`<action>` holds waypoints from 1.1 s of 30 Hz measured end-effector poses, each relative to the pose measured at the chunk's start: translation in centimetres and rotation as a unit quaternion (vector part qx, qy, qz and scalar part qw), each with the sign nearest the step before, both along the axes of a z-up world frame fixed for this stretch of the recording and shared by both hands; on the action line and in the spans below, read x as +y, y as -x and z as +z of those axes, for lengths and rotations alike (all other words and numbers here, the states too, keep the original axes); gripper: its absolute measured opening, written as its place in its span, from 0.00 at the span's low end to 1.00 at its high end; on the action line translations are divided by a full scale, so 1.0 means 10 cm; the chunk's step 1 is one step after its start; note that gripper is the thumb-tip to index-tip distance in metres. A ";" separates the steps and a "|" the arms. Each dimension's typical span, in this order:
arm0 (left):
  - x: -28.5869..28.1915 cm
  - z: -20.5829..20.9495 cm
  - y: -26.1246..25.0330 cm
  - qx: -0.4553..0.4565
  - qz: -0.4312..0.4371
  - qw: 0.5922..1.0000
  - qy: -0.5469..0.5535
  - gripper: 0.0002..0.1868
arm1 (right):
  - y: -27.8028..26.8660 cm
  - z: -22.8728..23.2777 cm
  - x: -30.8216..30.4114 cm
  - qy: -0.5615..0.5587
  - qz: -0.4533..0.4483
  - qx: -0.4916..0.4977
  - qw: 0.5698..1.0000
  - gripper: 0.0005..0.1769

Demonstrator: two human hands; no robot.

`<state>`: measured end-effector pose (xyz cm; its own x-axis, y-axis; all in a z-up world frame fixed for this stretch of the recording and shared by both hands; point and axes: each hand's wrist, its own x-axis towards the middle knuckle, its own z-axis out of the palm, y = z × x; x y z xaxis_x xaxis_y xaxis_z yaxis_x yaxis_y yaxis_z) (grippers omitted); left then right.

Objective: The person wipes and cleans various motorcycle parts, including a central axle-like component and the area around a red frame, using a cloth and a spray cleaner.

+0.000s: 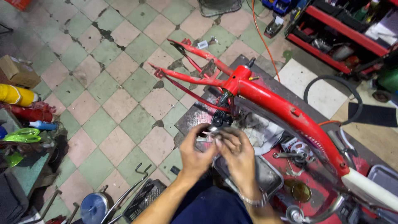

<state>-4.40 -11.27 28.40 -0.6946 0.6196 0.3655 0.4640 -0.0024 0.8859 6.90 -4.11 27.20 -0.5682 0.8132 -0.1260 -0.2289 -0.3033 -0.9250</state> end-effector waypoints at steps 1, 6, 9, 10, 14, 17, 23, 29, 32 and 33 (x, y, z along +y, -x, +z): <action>0.03 -0.01 0.07 -0.115 0.006 0.993 -0.005 0.22 | -0.03 0.21 0.04 -0.072 0.017 -0.040 0.996 0.27; 0.26 -0.11 0.31 -0.364 -0.050 0.926 -0.080 0.21 | -0.17 1.08 0.59 -0.437 -0.098 -0.208 0.870 0.17; 0.37 -0.06 0.36 -0.362 -0.064 0.927 -0.067 0.23 | 0.05 1.24 1.38 -0.543 -0.056 -0.254 0.799 0.18; 0.39 -0.03 0.37 -0.351 -0.063 0.933 -0.055 0.23 | 0.17 1.24 1.62 -0.521 -0.012 -0.290 0.803 0.19; 0.47 0.10 0.39 -0.314 -0.061 0.947 -0.024 0.24 | 0.53 1.02 2.20 -0.424 0.100 -0.421 0.796 0.19; 0.55 0.19 0.37 -0.269 -0.048 0.962 0.001 0.22 | 0.63 0.85 2.36 -0.350 0.121 -0.434 0.821 0.16; 0.76 0.16 0.36 -0.234 -0.035 0.972 0.001 0.20 | 0.65 0.60 2.43 -0.175 0.108 -0.316 0.926 0.12; 0.88 0.07 0.41 -0.407 -0.056 0.911 -0.029 0.16 | 0.65 0.60 2.43 -0.184 0.114 -0.331 0.918 0.10; 0.89 0.10 0.43 -0.423 -0.061 0.904 -0.017 0.17 | 0.66 0.59 2.43 -0.199 0.121 -0.336 0.913 0.10; 0.89 0.12 0.43 -0.429 -0.068 0.901 -0.021 0.17 | 0.66 0.59 2.44 -0.207 0.123 -0.341 0.909 0.10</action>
